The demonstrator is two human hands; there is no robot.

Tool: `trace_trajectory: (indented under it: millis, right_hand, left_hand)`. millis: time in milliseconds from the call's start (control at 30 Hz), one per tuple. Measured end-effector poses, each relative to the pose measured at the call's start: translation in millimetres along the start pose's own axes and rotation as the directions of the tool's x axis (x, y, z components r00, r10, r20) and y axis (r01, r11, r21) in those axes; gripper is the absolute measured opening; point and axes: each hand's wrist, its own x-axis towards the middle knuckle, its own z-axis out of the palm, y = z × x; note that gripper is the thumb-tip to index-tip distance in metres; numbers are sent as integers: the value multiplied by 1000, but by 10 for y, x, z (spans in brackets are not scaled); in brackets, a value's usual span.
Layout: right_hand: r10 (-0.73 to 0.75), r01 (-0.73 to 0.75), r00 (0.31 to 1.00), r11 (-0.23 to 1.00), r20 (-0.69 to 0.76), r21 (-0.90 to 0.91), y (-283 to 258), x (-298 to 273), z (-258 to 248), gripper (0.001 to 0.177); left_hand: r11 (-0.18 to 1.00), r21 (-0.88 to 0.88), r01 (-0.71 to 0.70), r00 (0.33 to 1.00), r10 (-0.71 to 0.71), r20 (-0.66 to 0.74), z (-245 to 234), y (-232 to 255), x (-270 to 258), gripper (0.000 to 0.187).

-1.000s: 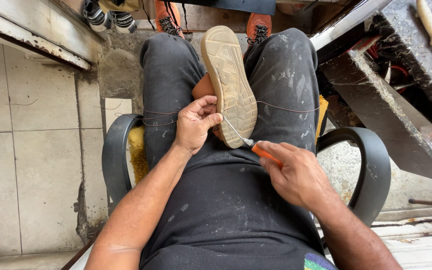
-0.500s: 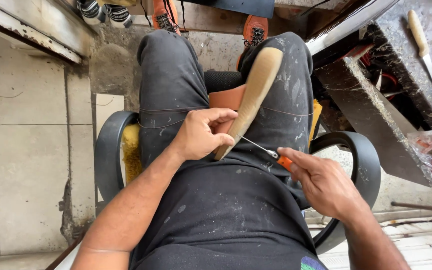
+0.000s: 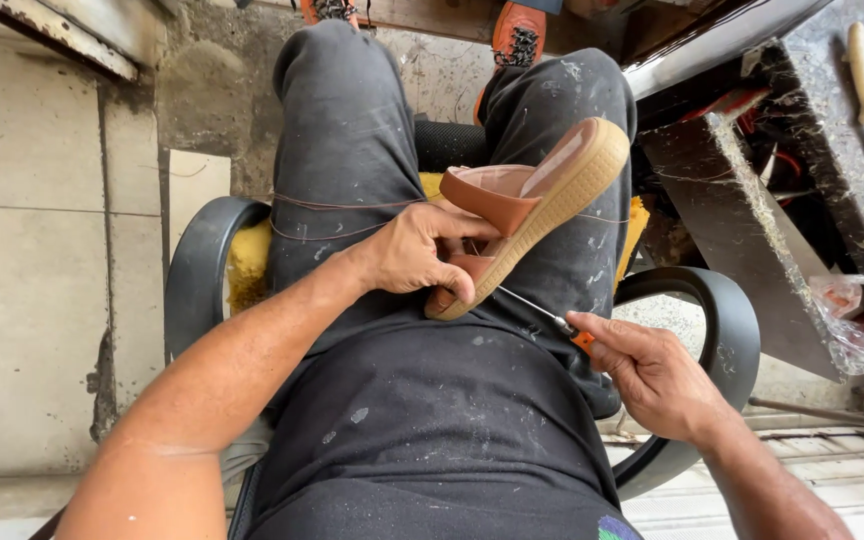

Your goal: Stitching the sole of a sandal using a hand awl and thread

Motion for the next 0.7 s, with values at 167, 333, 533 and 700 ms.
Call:
trace_trajectory:
  millis: [167, 333, 533, 700]
  right_hand:
    - [-194, 219, 974, 938, -116, 269, 261, 138, 170, 42]
    - [-273, 297, 955, 831, -120, 471, 427, 311, 369, 43]
    - [-308, 324, 946, 872, -104, 368, 351, 447, 363, 45]
    - [-289, 293, 956, 948, -52, 126, 35, 426, 259, 50]
  left_hand:
    - [960, -66, -271, 962, 267, -60, 22, -369, 40, 74]
    - [960, -70, -271, 962, 269, -43, -105, 81, 13, 69]
    - [950, -126, -287, 958, 287, -16, -143, 39, 48, 63]
    - [942, -120, -314, 949, 316, -1, -132, -79, 64, 62]
